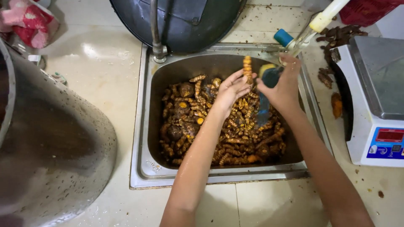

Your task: Washing and scrubbing turmeric roots in a sink using a sponge and running water.

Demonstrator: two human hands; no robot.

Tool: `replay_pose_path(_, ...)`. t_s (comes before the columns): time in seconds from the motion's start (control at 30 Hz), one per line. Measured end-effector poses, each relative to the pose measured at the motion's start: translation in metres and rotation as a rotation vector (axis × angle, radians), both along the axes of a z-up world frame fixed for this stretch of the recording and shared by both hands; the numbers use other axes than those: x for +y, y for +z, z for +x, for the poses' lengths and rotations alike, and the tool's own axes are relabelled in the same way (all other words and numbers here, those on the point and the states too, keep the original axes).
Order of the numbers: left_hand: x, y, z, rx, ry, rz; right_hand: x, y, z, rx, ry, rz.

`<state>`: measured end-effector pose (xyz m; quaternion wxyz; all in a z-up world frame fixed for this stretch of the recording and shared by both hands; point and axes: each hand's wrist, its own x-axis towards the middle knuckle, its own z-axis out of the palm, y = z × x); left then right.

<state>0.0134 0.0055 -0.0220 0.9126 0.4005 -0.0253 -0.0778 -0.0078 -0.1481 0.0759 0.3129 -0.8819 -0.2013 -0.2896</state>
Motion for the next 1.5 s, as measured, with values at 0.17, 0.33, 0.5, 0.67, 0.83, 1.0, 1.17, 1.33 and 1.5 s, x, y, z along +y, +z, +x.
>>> replay_pose_path(0.17,0.006,0.0,-0.004,0.037,0.006,0.016,-0.001,-0.009,0.0,-0.033,0.068,0.153)
replay_pose_path(0.33,0.004,0.016,-0.014,0.018,-0.029,0.024,-0.015,-0.024,0.017,-0.189,0.169,-0.071)
replay_pose_path(0.5,0.001,-0.004,-0.007,0.115,-0.043,-0.04,-0.022,-0.039,-0.024,-0.302,0.18,-0.413)
replay_pose_path(0.67,0.004,-0.001,-0.006,0.026,-0.135,-0.106,-0.022,-0.027,0.007,-0.371,0.07,-0.36)
replay_pose_path(0.83,0.017,0.031,-0.019,-0.026,-0.145,-0.094,-0.023,-0.012,0.016,-0.416,-0.054,-0.32)
replay_pose_path(1.0,0.0,0.023,-0.019,-0.079,-0.1,-0.046,-0.045,-0.005,0.02,-0.313,0.118,-0.231)
replay_pose_path(1.17,-0.017,0.0,-0.008,-0.093,-0.12,-0.043,-0.039,-0.005,-0.002,-0.311,0.177,-0.34)
replay_pose_path(1.33,-0.019,0.004,-0.018,-0.147,-0.21,0.034,-0.061,-0.014,0.016,-0.372,0.15,-0.327)
replay_pose_path(1.5,-0.027,-0.019,-0.01,-0.043,-0.124,-0.066,-0.032,-0.02,-0.021,-0.299,0.227,-0.304)
